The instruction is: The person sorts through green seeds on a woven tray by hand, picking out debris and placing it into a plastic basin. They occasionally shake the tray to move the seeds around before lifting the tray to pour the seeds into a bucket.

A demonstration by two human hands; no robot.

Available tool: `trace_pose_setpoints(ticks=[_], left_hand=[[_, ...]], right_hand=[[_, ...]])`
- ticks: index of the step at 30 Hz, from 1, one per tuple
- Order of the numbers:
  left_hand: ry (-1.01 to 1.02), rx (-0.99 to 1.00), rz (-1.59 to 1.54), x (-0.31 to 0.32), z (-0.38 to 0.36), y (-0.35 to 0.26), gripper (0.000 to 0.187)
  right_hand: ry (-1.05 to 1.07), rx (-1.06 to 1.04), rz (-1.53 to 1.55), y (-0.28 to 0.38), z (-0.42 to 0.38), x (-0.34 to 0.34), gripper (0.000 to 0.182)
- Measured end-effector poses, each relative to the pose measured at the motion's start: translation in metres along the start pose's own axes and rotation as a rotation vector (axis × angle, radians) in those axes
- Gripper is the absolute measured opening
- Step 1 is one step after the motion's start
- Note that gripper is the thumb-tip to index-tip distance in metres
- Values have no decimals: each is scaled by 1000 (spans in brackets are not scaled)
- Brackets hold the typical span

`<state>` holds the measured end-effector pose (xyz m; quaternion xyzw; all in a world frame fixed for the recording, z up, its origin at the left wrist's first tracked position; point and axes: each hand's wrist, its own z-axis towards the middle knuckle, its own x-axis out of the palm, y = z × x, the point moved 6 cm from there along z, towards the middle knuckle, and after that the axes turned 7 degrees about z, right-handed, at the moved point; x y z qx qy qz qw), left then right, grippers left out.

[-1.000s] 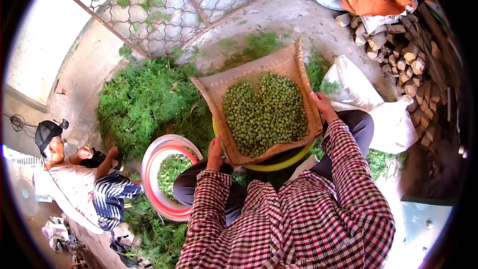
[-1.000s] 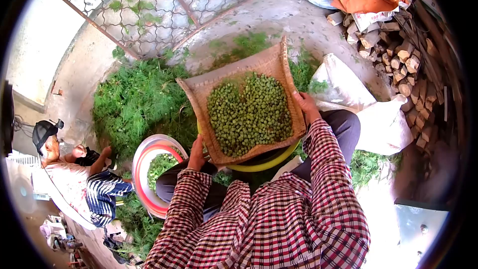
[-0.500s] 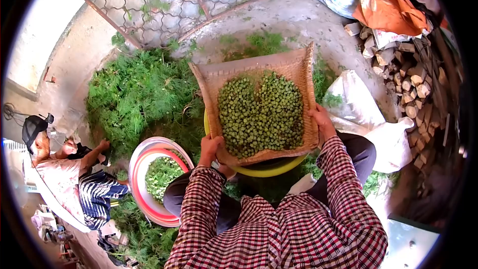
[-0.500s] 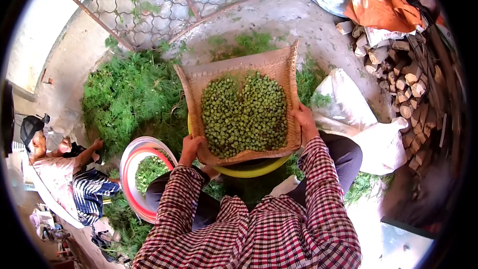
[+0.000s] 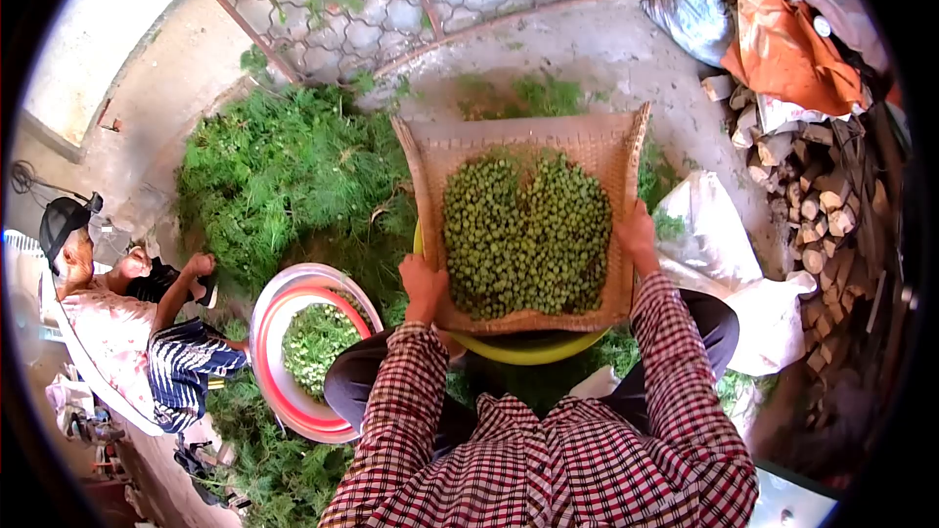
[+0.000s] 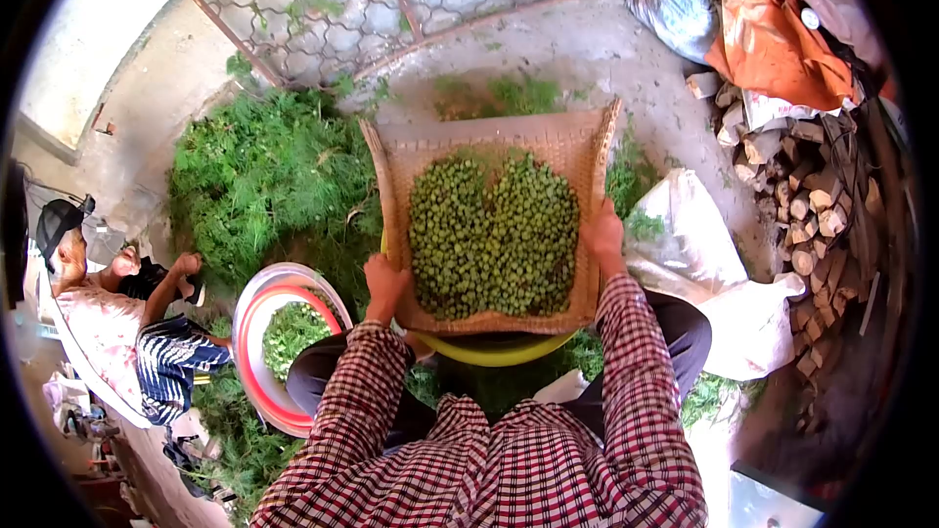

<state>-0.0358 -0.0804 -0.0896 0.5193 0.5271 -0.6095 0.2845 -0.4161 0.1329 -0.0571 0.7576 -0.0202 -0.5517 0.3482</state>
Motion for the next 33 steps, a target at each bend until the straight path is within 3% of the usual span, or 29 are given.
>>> trace_pose_setpoints(ticks=[4, 6, 7, 8, 9, 11, 12, 13, 15, 19, 22, 23, 26, 27, 28, 29, 30, 31, 33], left_hand=[[-26, -27, -321, -22, -17, 3, 29], [-137, -37, -445, -52, -37, -1, 25], [-312, 70, -423, -82, -54, -11, 25], [-319, 103, -426, -98, -67, -11, 25], [-334, 145, -433, -111, -72, -11, 26], [-312, 130, -323, -112, -71, -4, 24], [-277, 116, -222, -102, -89, 4, 23], [-231, 117, -255, -97, -103, 10, 24], [-167, 52, -235, -85, -122, 26, 23], [-70, 12, -311, -94, -140, 28, 24], [-203, 34, -354, -111, -138, 25, 26], [-285, 69, -403, -115, -135, 25, 25], [-377, 149, -490, -116, -123, 22, 25], [-376, 183, -519, -114, -128, 23, 25], [-247, 57, -427, -117, -131, 11, 24], [-254, 45, -442, -112, -139, 17, 24], [-230, 60, -376, -104, -144, 22, 22], [-193, 69, -303, -96, -153, 27, 21], [-172, 36, -305, -99, -162, 32, 17]], right_hand=[[-139, -127, 100, 6, -36, -30, 65], [-198, -127, 111, 20, -53, -60, 61], [-199, -91, 74, 23, -64, -73, 60], [-315, -304, 178, 30, -86, -92, 57], [-287, -377, 406, 29, -94, -99, 52], [-328, -176, -49, -2, -84, -67, 51], [-222, -336, -190, -13, -84, -43, 55], [-717, -587, -555, -51, -87, 5, 54], [-175, -230, 78, -21, -135, -37, 54], [-128, -222, 144, -19, -157, -40, 52], [-220, -195, 208, 1, -152, -72, 48], [-341, -322, 225, 24, -162, -99, 44], [-345, -436, 353, 55, -167, -138, 39], [-329, -435, 338, 37, -163, -122, 39], [-437, -507, 44, 9, -151, -91, 39], [-554, -586, -247, -10, -134, -61, 39], [-540, -468, -213, -45, -129, -36, 43], [-283, -318, -83, -31, -147, -47, 45], [-190, -250, 147, -31, -186, -58, 43]])
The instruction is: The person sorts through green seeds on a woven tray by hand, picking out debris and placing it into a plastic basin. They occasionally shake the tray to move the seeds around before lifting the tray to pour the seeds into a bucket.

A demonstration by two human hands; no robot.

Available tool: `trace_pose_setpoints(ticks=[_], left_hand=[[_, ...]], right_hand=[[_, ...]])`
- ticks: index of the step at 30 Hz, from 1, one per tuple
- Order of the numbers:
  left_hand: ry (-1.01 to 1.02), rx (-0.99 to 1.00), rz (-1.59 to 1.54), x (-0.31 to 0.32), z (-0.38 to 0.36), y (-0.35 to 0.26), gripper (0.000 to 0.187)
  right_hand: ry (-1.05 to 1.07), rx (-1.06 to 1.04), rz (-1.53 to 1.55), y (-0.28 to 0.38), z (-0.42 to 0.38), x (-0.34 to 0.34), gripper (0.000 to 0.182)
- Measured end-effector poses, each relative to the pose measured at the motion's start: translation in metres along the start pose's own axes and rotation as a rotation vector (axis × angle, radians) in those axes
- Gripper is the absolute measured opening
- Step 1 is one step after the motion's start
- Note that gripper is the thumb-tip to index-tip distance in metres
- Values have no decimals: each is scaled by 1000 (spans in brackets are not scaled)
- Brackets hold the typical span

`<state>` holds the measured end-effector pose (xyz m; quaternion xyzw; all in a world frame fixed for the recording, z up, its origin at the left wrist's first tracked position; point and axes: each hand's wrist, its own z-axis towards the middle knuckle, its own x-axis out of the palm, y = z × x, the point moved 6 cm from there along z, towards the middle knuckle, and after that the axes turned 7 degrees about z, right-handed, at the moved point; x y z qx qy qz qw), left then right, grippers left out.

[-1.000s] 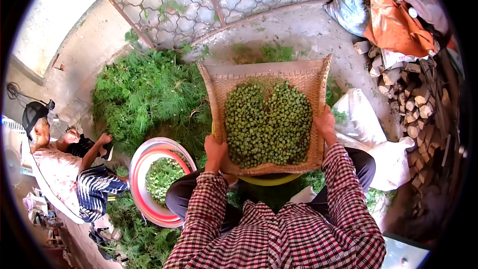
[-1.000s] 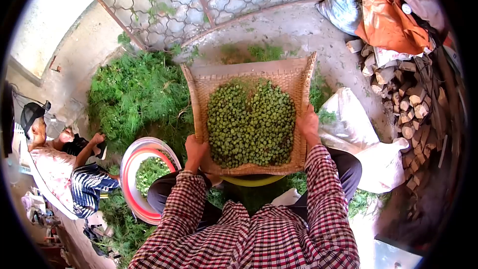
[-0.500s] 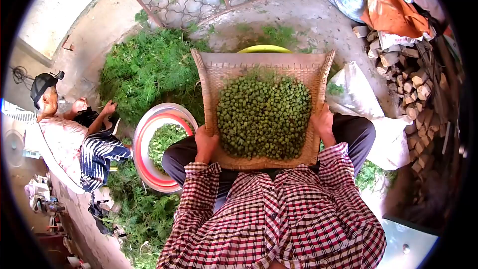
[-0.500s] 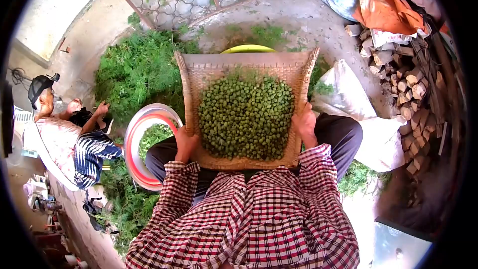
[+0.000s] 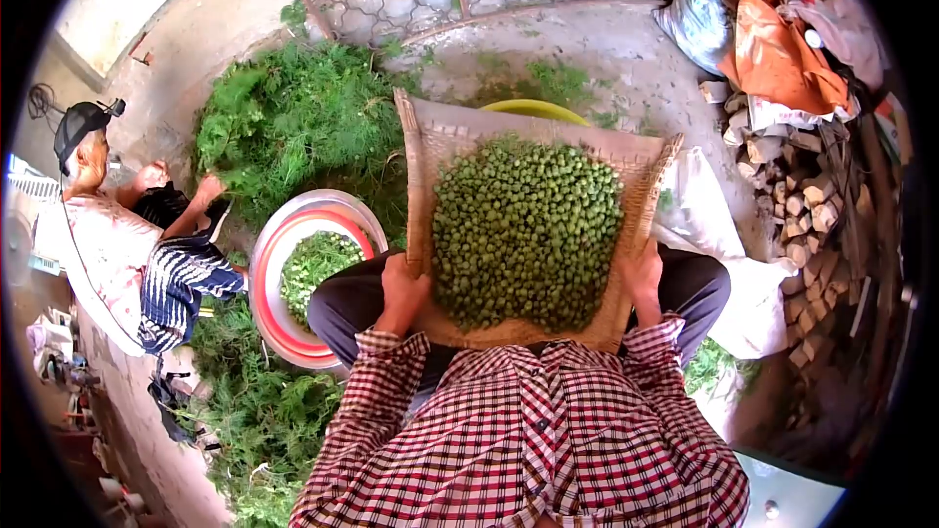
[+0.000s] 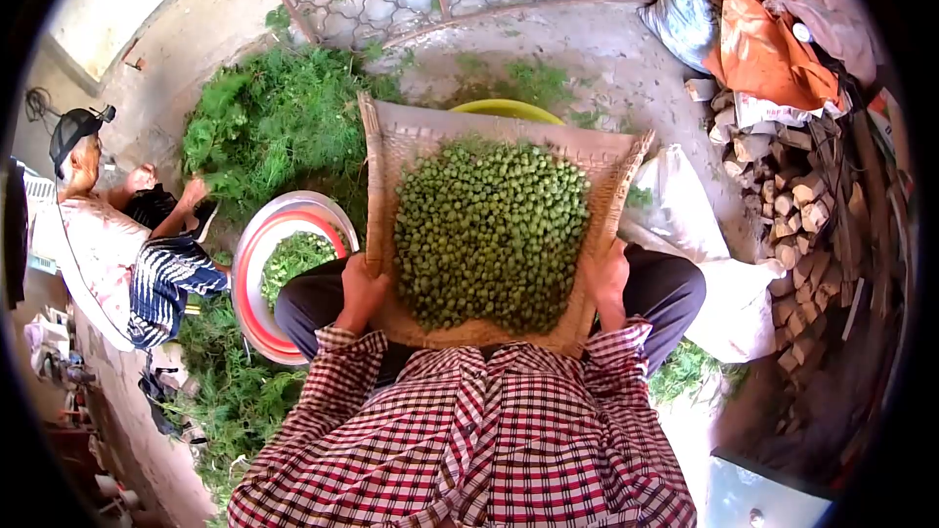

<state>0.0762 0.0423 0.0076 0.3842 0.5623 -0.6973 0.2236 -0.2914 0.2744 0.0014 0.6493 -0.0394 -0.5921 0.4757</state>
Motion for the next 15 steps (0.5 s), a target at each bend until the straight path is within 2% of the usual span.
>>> trace_pose_setpoints(ticks=[1, 3, 5, 6, 7, 8, 10, 11, 12, 14, 15], left_hand=[[15, -13, -46, 1, -1, 1, 18], [32, -14, -95, 2, 4, -3, 18], [-148, 90, -109, -12, 14, -22, 19], [-150, 91, -119, -13, 16, -29, 19], [-192, 96, -195, -16, 17, -37, 17], [-230, 99, -267, -19, 17, -38, 16], [-110, 90, -297, 36, 34, -4, 17], [-63, 93, -196, 29, 26, -17, 20], [-76, 97, -205, 22, 18, -18, 20], [95, 29, -92, 21, -12, -11, 22], [109, 51, -159, 11, -15, -21, 23]], right_hand=[[9, 8, -6, 2, -1, -3, 43], [-132, -71, 20, 16, 8, -16, 39], [-163, -49, 109, 52, 13, -52, 37], [-183, -37, 200, 64, 16, -64, 35], [-288, -183, 297, 72, 19, -73, 36], [-332, -201, 250, 79, 19, -79, 33], [-286, -243, -28, 19, 35, -43, 32], [-175, -117, 6, 22, 34, -39, 33], [-183, -131, 7, 21, 29, -40, 33], [-102, -44, -95, 4, 3, -37, 37], [-91, -34, -50, 9, -3, -40, 37]])
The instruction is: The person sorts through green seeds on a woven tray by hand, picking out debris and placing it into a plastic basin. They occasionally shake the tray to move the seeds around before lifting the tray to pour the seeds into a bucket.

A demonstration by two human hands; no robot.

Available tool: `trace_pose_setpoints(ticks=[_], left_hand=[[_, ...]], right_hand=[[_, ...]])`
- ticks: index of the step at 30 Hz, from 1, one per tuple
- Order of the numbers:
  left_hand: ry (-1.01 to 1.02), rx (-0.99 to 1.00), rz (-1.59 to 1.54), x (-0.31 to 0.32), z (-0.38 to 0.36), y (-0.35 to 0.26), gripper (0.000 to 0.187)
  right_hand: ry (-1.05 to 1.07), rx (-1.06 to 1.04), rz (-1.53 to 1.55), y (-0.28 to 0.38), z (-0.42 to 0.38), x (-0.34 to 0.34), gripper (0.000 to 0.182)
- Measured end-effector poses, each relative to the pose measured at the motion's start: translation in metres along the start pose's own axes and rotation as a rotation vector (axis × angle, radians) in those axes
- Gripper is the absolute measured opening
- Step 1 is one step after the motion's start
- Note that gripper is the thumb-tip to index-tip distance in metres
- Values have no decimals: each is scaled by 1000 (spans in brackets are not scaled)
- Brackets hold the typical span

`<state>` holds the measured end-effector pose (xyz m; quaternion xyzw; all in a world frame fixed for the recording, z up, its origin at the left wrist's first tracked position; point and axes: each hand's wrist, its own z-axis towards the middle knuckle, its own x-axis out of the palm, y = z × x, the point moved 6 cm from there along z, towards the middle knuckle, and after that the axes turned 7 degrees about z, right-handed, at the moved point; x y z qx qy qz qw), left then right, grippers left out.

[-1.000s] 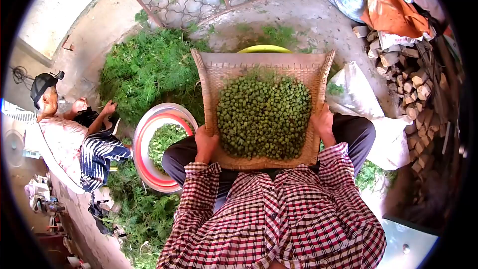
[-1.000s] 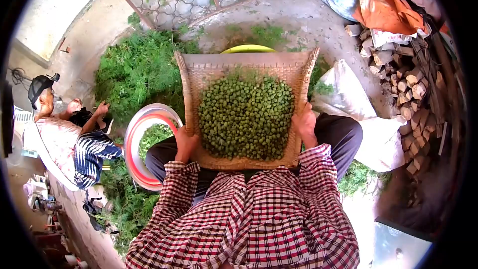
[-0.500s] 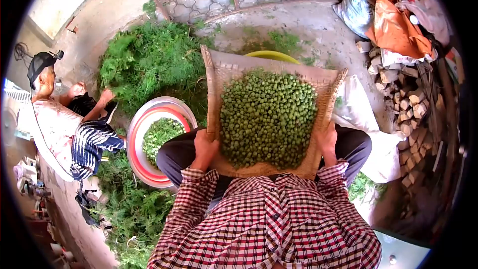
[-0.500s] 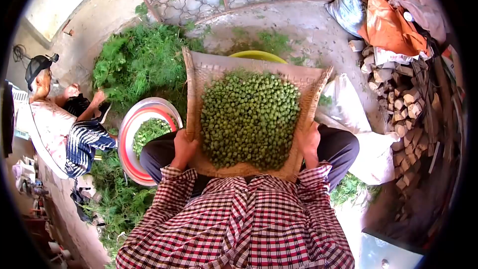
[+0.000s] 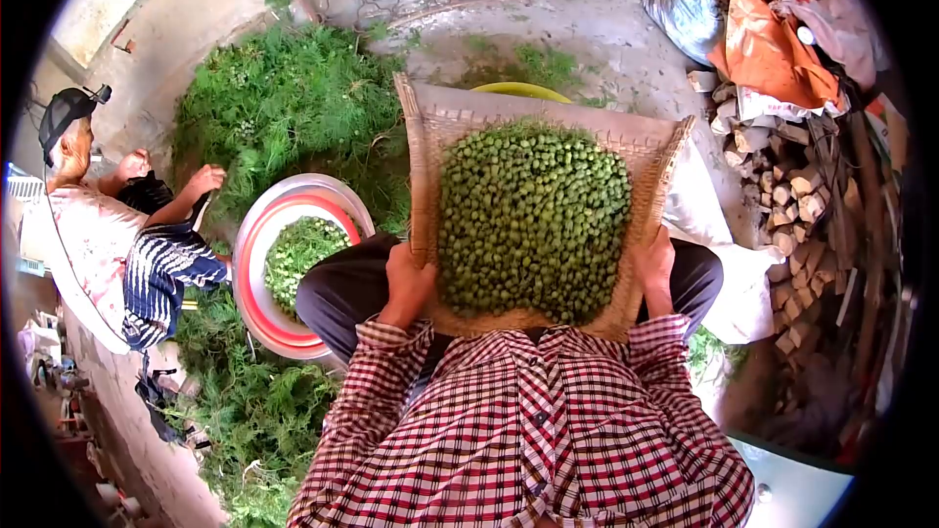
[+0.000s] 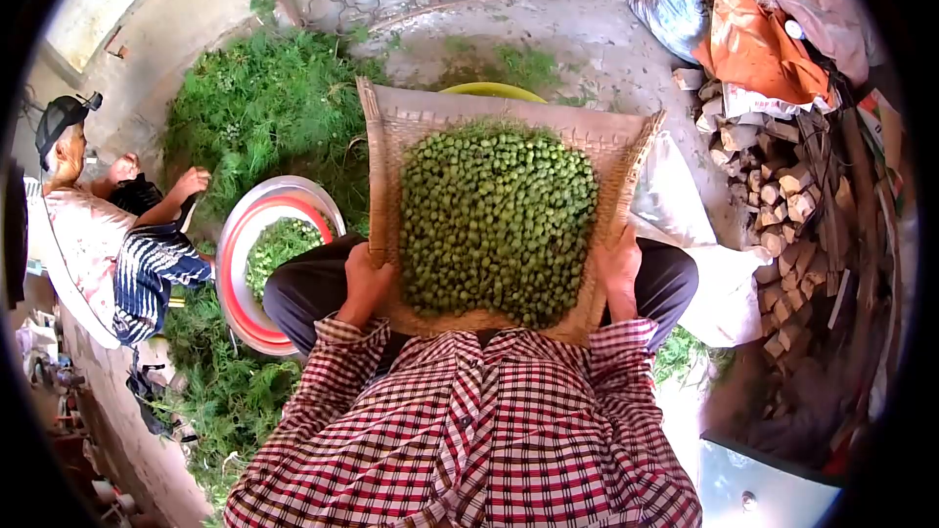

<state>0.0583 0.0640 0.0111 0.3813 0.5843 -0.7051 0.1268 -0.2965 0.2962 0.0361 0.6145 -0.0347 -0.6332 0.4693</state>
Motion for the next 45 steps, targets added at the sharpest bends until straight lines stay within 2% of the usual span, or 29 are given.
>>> trace_pose_setpoints(ticks=[1, 3, 5, 7, 8, 9, 11, 13, 16, 18, 20, 21, 22, 23, 25, 26, 27, 29, 32, 34, 36, 37, 39, 40, 41, 43, 44, 45], left_hand=[[1, -4, -3, 3, 0, 2, 23], [-155, 4, 18, -2, 8, 8, 25], [-191, 33, -20, -13, 15, -6, 24], [-241, 54, -70, -14, 32, -14, 23], [-227, 77, -83, -7, 41, -11, 23], [-189, 87, -86, -1, 34, -6, 24], [-186, 119, 13, -3, 21, -11, 23], [36, 30, 129, -4, 1, -11, 23], [-37, 47, 51, -8, -1, -15, 25], [-55, 55, 15, -10, 8, -19, 25], [-200, 70, 1, -13, 17, -19, 23], [-207, 76, -6, -13, 24, -18, 23], [-198, 61, -47, -13, 29, -15, 23], [-182, 38, -84, -10, 27, -9, 24], [-116, -37, -13, -1, 20, 6, 24], [-79, -24, -13, 3, 13, 8, 23], [-63, 4, -28, 7, 19, 3, 22], [-32, -16, 49, -3, 5, -6, 20], [-110, 18, 9, -13, 5, -4, 20], [-243, 84, 44, -19, 13, -8, 20], [-280, 135, 40, -24, 16, -15, 21], [-320, 185, 33, -27, 19, -20, 21], [-241, 107, 7, -2, 39, -3, 21], [-181, 38, -22, 7, 39, 8, 20], [-203, 55, -26, 1, 40, 4, 20], [-26, -17, 128, -2, 19, 8, 19], [-68, -2, 82, -3, 18, 10, 18], [-64, -6, 89, 3, 18, 18, 18]], right_hand=[[3, -2, -4, 6, 0, -5, 37], [-20, 36, 93, 24, 4, -17, 38], [-175, -102, 257, 45, 3, -38, 39], [-233, -58, 255, 58, 10, -51, 43], [-188, -209, 60, 14, 24, -31, 45], [1, 85, -21, -55, 45, 11, 45], [88, 95, -246, -30, 29, 20, 50], [145, 46, -214, -23, 6, 19, 58], [88, 3, -165, -8, -1, 8, 59], [-1, 22, -64, 12, 5, -10, 53], [-38, 22, 14, 29, 10, -32, 49], [-60, 19, 89, 37, 14, -39, 45], [-140, 3, 132, 45, 17, -46, 40], [-135, 4, 128, 43, 26, -42, 40], [-90, -83, 18, 26, 31, -20, 40], [-15, -6, -148, 0, 31, 3, 42], [2, 35, -144, -17, 19, 13, 42], [-68, -89, 4, 3, -7, -1, 36], [-11, -22, 11, 10, -1, -6, 43], [-74, -18, 63, 22, 3, -19, 39], [-124, -33, 163, 39, 8, -37, 34], [-90, 57, 105, 34, 14, -37, 33], [-195, -257, -220, -4, 35, 14, 33], [-13, -104, 1, 21, 37, 14, 36], [-140, -380, -541, -18, 26, 49, 42], [135, -488, -823, -8, 12, 63, 52], [135, -493, -818, 0, 13, 60, 52], [169, -181, -496, -5, 15, 46, 56]])
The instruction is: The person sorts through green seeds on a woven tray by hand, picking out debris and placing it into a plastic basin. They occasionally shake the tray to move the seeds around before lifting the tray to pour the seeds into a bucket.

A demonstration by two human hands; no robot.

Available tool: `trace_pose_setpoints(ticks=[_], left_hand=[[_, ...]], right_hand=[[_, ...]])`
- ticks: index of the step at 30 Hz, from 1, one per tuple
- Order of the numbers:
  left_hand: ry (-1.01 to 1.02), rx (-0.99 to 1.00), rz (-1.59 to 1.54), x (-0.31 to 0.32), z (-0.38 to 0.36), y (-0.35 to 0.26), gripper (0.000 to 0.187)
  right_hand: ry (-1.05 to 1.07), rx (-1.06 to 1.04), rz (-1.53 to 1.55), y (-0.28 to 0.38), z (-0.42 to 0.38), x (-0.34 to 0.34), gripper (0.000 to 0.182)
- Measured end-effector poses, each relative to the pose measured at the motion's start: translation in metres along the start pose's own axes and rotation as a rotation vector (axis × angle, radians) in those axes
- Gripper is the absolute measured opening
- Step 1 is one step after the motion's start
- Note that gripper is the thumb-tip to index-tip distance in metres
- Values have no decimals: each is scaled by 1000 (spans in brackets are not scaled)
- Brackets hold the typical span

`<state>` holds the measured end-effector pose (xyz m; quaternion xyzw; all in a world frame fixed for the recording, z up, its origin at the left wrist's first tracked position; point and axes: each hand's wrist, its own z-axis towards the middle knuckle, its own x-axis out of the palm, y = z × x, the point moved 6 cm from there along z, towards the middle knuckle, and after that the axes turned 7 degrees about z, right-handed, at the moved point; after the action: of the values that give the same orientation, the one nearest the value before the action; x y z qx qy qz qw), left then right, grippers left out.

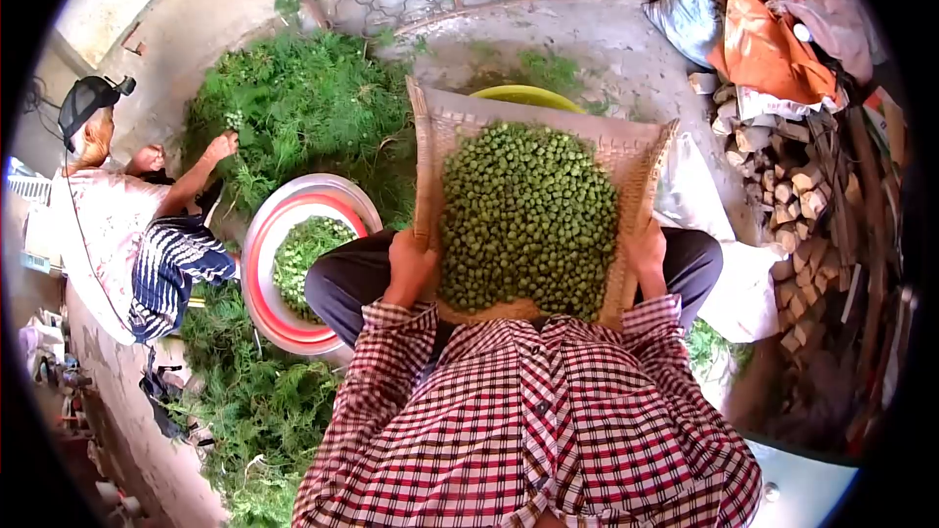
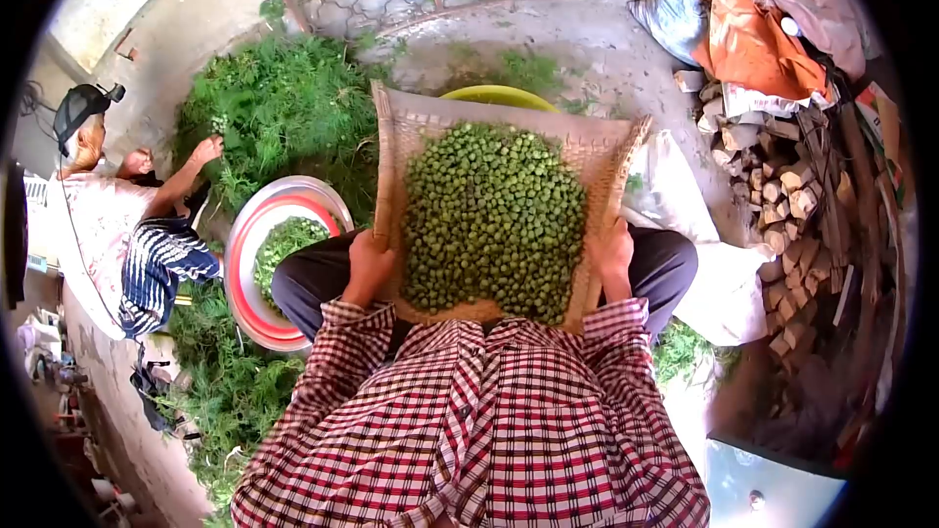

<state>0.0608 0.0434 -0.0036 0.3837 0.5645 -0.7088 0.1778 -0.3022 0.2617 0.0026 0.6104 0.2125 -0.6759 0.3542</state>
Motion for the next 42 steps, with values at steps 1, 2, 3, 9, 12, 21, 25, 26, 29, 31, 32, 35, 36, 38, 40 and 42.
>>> trace_pose_setpoints(ticks=[1, 2, 3, 9, 12, 21, 25, 26, 29, 31, 32, 35, 36, 38, 40, 42], left_hand=[[11, 1, 12, 7, 4, 6, 17], [21, 11, 23, 13, 9, 11, 17], [24, 25, 26, 13, 11, 8, 17], [-3, -6, 56, 12, 14, 9, 17], [85, -33, 82, 16, 13, 11, 20], [191, -163, 190, 12, 22, 8, 23], [179, -106, 266, 26, 55, 20, 27], [182, -116, 297, 30, 60, 22, 28], [234, -126, 314, 28, 59, 18, 30], [248, -122, 285, 27, 58, 19, 32], [253, -114, 299, 27, 59, 18, 32], [293, -99, 337, 36, 61, 27, 35], [324, -86, 362, 38, 63, 27, 38], [366, -79, 399, 39, 65, 28, 43], [414, -77, 438, 32, 61, 19, 49], [356, -50, 398, 21, 55, -2, 62]], right_hand=[[63, 275, 355, -12, -5, 2, 61], [55, 286, 363, -14, -4, 5, 61], [27, 267, 391, -13, 0, 7, 61], [122, 295, 431, -11, 8, 18, 60], [207, 333, 380, -12, 8, 26, 59], [167, 232, 405, -19, 26, 52, 43], [185, 297, 477, -18, 43, 57, 43], [213, 302, 505, -20, 47, 64, 43], [251, 310, 452, -13, 52, 58, 46], [351, 343, 446, -13, 53, 64, 51], [366, 353, 451, -16, 56, 69, 51], [399, 370, 445, -21, 57, 81, 54], [411, 377, 438, -23, 59, 81, 56], [479, 314, 367, -24, 68, 79, 56], [554, 251, 293, -17, 70, 71, 57], [447, 133, 155, -2, 74, 37, 51]])
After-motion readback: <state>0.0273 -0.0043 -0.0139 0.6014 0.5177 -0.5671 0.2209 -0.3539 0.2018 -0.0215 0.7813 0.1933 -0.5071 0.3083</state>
